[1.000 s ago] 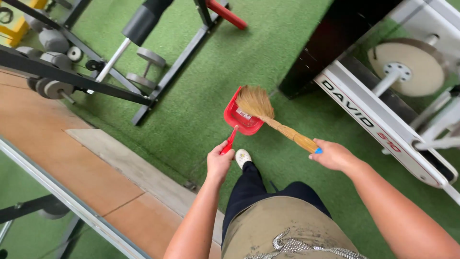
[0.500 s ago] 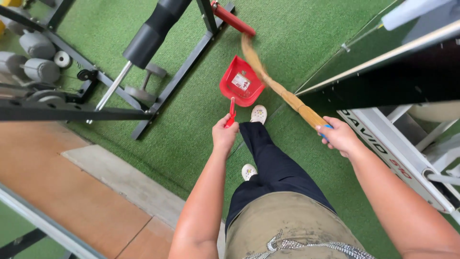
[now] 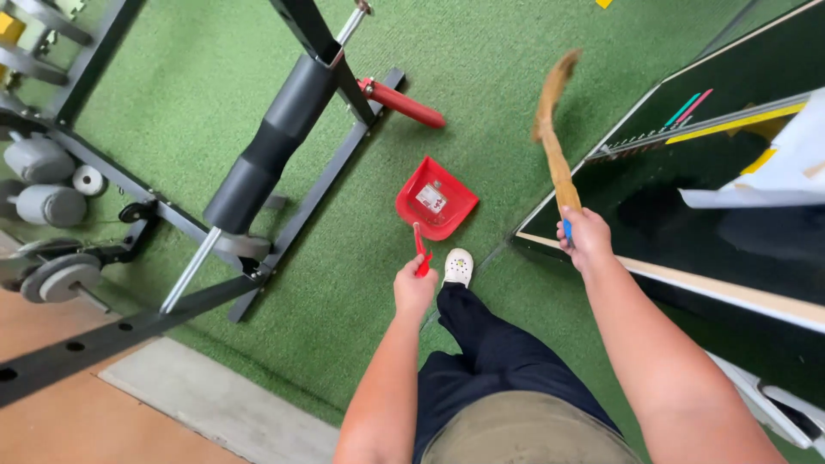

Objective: Sweeping the floor around gym equipment using a broom and dustpan.

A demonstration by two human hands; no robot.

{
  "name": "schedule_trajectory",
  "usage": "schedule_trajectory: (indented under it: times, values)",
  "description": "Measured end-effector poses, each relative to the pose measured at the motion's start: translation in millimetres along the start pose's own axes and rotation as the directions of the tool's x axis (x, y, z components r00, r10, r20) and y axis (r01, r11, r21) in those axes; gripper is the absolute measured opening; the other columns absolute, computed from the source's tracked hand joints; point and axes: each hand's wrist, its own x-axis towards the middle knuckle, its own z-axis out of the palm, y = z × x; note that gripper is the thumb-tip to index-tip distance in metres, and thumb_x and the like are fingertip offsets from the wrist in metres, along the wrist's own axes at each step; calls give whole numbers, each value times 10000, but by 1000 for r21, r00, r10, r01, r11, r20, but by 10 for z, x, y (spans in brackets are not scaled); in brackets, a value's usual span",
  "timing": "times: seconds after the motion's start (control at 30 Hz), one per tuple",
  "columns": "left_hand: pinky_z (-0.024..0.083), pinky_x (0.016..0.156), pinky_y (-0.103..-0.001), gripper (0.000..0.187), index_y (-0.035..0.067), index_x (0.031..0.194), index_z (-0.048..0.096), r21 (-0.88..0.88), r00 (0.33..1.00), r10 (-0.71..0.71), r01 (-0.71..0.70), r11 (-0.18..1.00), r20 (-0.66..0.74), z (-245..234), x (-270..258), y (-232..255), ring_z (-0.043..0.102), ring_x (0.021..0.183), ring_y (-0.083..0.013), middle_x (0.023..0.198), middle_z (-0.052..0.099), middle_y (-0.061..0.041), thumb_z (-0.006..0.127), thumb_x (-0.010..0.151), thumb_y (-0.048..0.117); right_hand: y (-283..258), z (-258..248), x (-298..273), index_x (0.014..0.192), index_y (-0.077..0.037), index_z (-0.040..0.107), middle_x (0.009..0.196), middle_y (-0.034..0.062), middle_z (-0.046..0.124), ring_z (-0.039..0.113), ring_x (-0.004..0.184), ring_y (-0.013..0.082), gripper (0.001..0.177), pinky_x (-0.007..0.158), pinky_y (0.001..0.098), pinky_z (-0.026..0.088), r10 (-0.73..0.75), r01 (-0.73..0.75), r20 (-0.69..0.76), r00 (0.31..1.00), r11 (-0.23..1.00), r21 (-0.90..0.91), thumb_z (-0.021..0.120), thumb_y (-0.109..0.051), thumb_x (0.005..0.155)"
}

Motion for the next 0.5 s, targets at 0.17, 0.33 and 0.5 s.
schedule_trajectory:
  times: [0.17,0.33,0.5]
  values:
    - [572,785,-315,519,36,1288,698,110,1000,-4,6,994,-19,61,72,348,747,830,-173,950,775,-149,724,788,175,108,77,868,1210,-106,567,757,13,559,528,573,107,307,459,265,394,45,-63,-161,986,992,-109,705,-194,951]
    - [574,815,-322,528,33,1290,691,131,1000,-15,16,991,-11,184,85,605,759,854,-193,951,773,-185,722,784,183,621,215,1041,1251,-68,601,756,41,568,512,553,144,392,417,302,366,87,-95,-39,995,914,-395,745,-137,893]
    - [568,812,-336,536,39,1296,693,178,1000,6,-7,984,6,309,342,674,756,850,-213,951,767,-198,725,786,202,753,296,648,1338,-89,589,753,51,578,512,541,152,493,399,316,364,139,-78,88,986,867,-493,744,-124,871]
